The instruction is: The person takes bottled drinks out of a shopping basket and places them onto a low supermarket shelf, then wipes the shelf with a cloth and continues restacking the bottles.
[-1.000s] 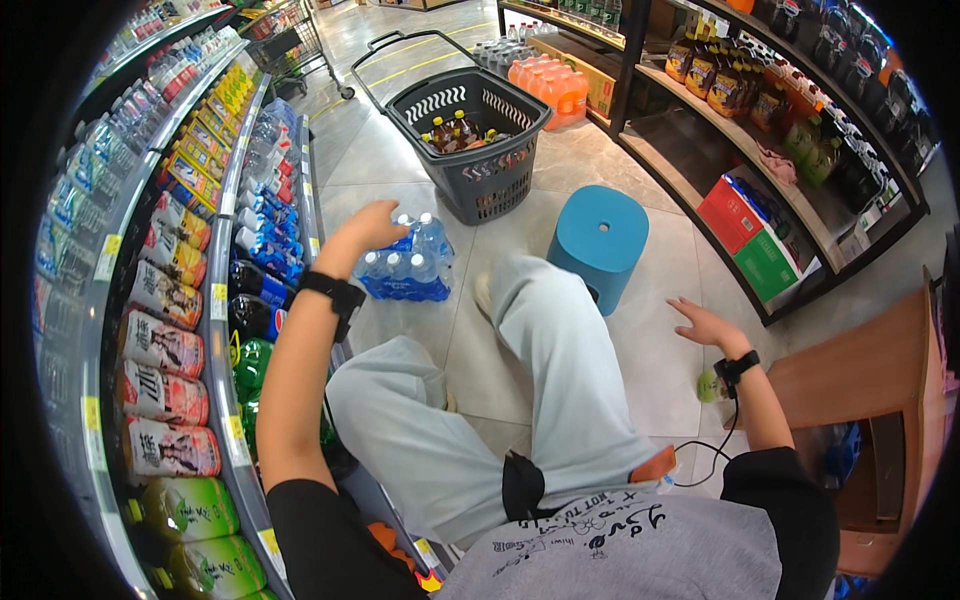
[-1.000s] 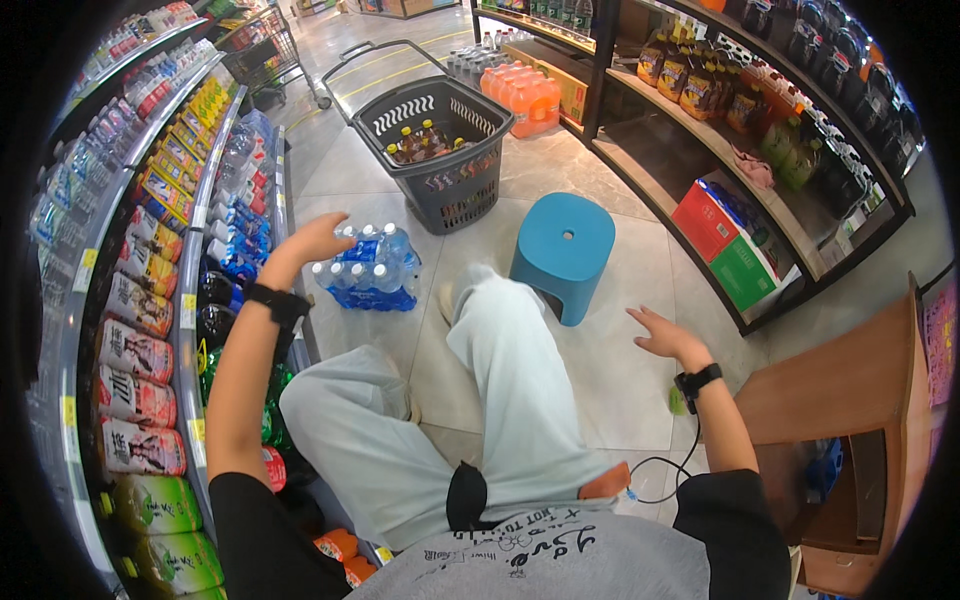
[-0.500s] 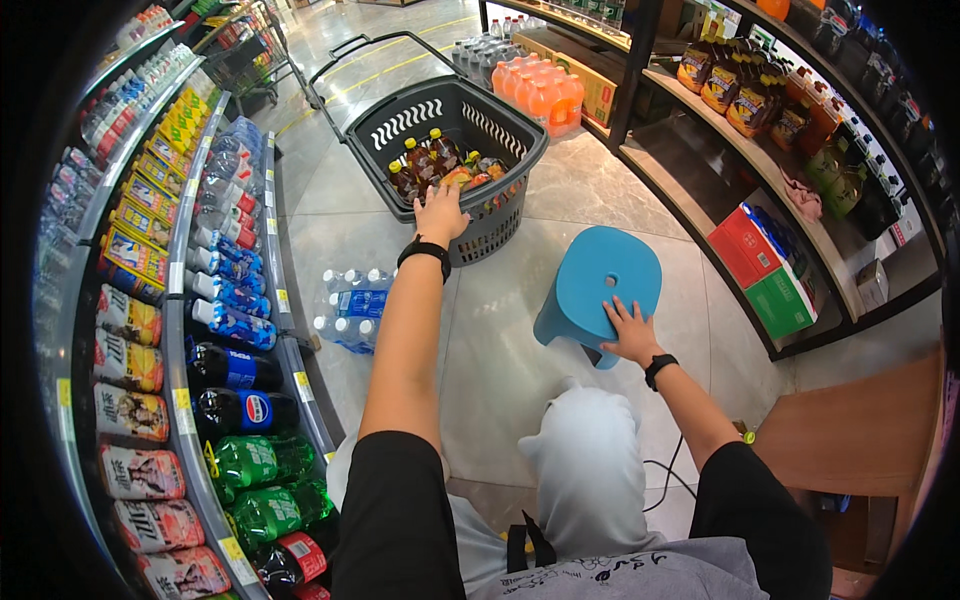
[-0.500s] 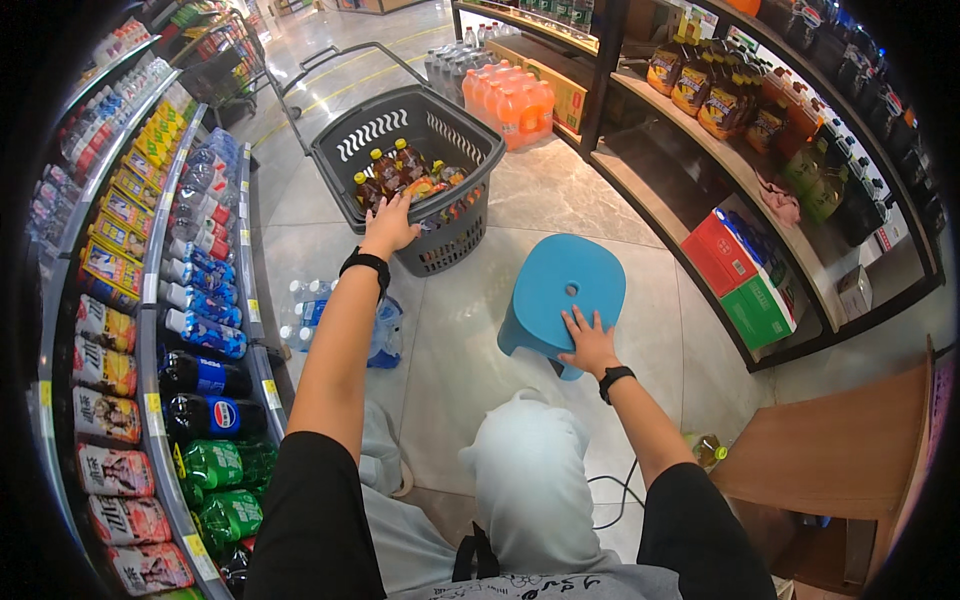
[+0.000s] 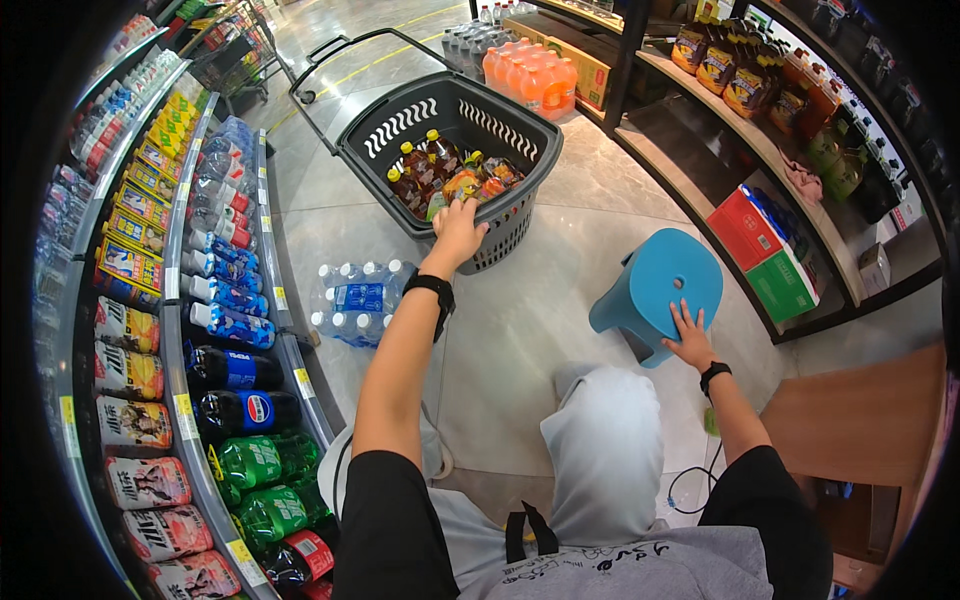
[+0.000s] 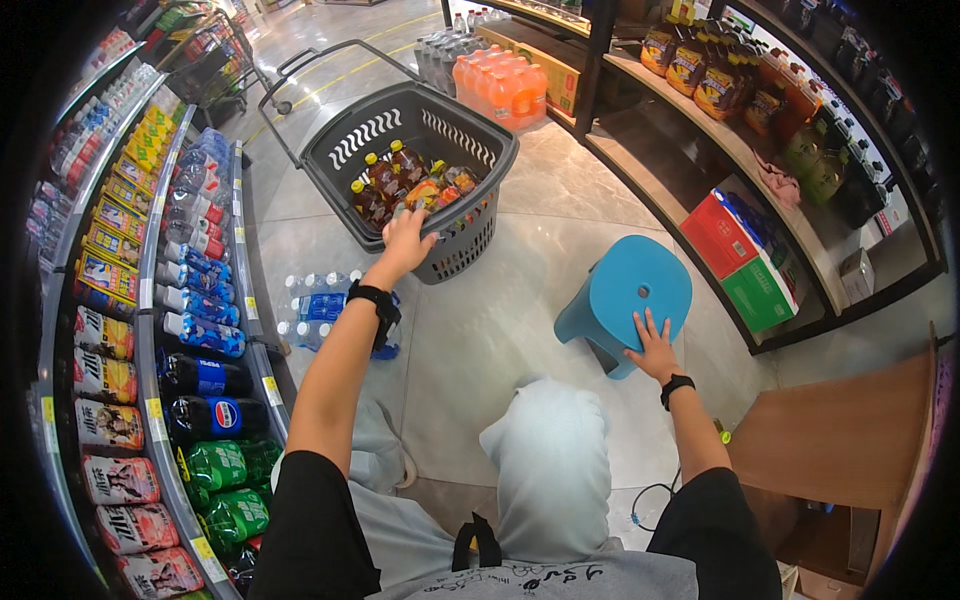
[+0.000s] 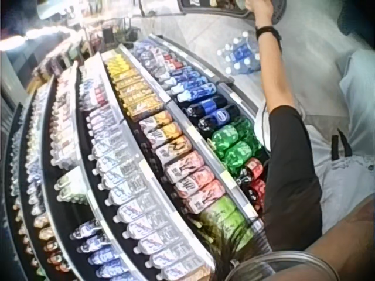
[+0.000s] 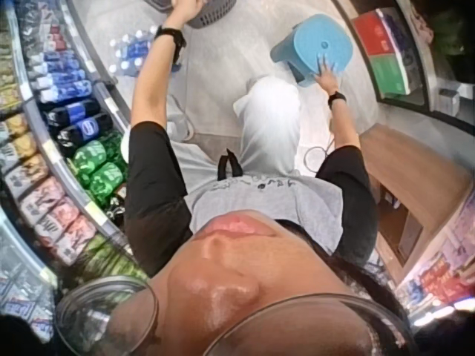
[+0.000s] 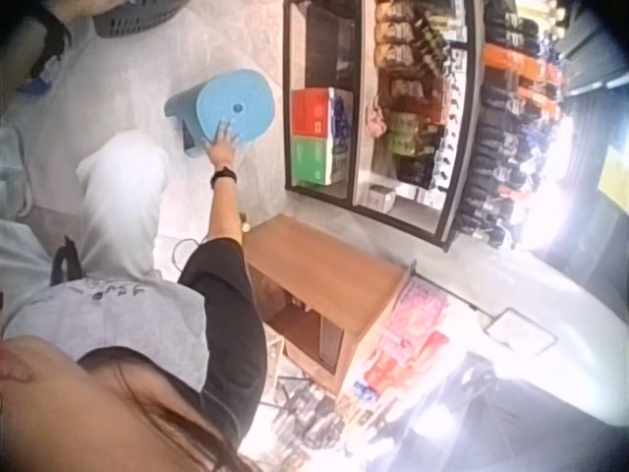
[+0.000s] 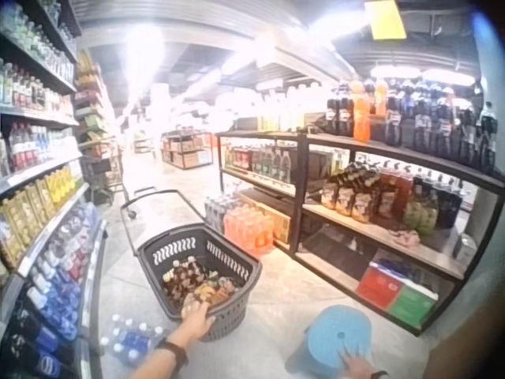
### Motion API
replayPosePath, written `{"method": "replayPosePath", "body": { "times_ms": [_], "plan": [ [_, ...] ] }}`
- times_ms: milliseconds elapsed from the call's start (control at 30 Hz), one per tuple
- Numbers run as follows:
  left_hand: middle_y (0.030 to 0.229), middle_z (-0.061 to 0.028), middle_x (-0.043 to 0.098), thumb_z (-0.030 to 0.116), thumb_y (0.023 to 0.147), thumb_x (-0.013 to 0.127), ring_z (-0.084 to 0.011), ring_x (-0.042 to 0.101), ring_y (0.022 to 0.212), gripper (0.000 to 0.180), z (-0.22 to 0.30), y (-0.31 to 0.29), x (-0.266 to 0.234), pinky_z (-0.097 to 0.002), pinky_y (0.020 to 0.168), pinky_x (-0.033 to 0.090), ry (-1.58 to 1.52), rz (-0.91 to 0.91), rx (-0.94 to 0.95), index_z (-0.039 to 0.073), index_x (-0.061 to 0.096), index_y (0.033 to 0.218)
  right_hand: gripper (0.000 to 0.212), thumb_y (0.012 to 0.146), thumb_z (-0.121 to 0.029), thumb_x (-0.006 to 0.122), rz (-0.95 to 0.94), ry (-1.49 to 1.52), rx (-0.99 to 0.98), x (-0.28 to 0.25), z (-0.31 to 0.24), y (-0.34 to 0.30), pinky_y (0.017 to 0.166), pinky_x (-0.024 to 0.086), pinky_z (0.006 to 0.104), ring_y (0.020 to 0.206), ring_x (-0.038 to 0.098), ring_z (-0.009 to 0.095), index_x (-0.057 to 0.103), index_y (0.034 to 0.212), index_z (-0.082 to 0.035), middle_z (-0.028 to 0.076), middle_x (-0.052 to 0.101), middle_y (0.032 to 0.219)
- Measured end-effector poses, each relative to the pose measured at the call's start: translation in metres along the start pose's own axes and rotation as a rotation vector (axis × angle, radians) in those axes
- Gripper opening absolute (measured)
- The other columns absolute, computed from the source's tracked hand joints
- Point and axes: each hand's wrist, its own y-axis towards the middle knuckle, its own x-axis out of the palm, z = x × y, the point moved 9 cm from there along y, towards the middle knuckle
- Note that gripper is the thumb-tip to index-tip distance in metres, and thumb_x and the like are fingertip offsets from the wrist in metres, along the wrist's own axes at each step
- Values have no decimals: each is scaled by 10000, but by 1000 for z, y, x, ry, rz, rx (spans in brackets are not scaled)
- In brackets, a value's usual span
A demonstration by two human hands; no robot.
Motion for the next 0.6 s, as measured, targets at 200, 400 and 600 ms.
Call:
{"method": "replayPosePath", "body": {
  "times_ms": [200, 400, 600],
  "plan": [
    [955, -105, 460, 227, 750, 595, -290, 441, 953, 392, 51, -83, -9, -422, 835, 301, -6, -17, 70, 105, 467, 1101, 870, 680, -292, 683, -77, 59, -76, 3, 19, -21, 1033, 117, 518, 1250, 133, 447, 152, 1366, -224, 155, 116, 1411],
    [917, -91, 453, 211, 756, 606, -281, 432, 896, 391, 78, -169, -43, -402, 832, 315, -7, -72, 180, 105, 486, 1113, 852, 667, -157, 692, -20, 66, -31, 7, 26, -48, 1035, 125, 505, 1248, 216, 376, 190, 1355, -188, 205, 169, 1382],
    [900, -90, 464, 192, 755, 606, -268, 440, 864, 375, 112, -217, -60, -389, 804, 345, 28, -112, 170, 127, 502, 1109, 801, 683, -97, 641, 6, 72, -36, 10, 27, -66, 1036, 164, 473, 1246, 233, 366, 207, 1351, -182, 209, 182, 1379]
  ]
}}
